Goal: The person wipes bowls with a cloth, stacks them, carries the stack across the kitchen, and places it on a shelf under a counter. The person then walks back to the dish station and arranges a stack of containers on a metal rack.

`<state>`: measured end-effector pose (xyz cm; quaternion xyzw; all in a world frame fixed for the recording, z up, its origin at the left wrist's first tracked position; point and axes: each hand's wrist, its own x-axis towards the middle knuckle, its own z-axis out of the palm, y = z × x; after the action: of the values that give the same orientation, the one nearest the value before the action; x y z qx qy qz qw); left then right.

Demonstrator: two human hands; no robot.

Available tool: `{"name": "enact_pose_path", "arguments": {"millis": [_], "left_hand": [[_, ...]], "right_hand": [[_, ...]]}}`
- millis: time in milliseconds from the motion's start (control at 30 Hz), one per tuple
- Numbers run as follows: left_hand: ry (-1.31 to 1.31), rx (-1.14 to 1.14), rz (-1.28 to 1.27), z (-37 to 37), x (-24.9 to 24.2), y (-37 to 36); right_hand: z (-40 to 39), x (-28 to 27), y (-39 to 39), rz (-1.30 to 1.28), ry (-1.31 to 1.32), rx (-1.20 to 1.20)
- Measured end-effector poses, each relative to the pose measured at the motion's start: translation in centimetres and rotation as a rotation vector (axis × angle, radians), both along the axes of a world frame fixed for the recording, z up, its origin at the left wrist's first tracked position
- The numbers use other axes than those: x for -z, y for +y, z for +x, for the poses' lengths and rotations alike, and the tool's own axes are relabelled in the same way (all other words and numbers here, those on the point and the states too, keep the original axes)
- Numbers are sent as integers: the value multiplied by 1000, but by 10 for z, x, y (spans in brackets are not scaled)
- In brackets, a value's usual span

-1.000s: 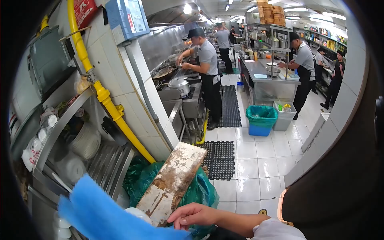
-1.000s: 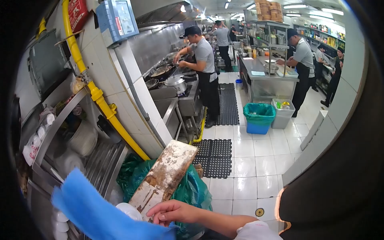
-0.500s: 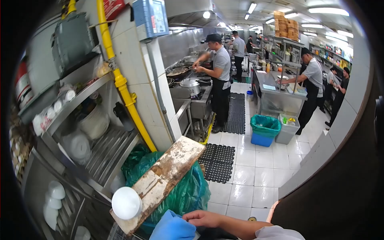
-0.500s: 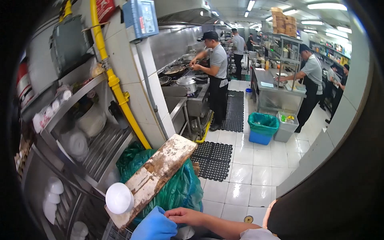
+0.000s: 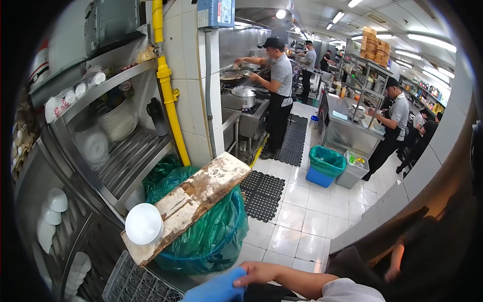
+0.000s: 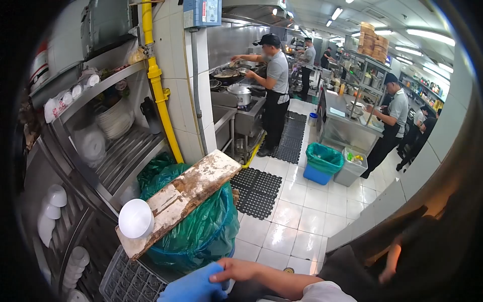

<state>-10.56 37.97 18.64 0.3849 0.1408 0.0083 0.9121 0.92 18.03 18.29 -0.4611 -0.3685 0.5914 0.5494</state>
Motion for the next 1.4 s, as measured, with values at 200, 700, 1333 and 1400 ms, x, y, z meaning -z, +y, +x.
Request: {"name": "enact_pose_path", "arguments": {"millis": [200,700,1333,1400], "left_hand": [[-9,-339,-107,-7,8,32],[-306,-416,135,170,-87,49],[-238,-569,1041,247,-171,126],[-255,-611,1024,244,-173,129]], "right_hand": [[50,-23,0,158,413,513],[240,-38,-50,337,185,763],[274,-118,-30,301,-561,1227],[270,-117,-31,243,-607,1181]]}}
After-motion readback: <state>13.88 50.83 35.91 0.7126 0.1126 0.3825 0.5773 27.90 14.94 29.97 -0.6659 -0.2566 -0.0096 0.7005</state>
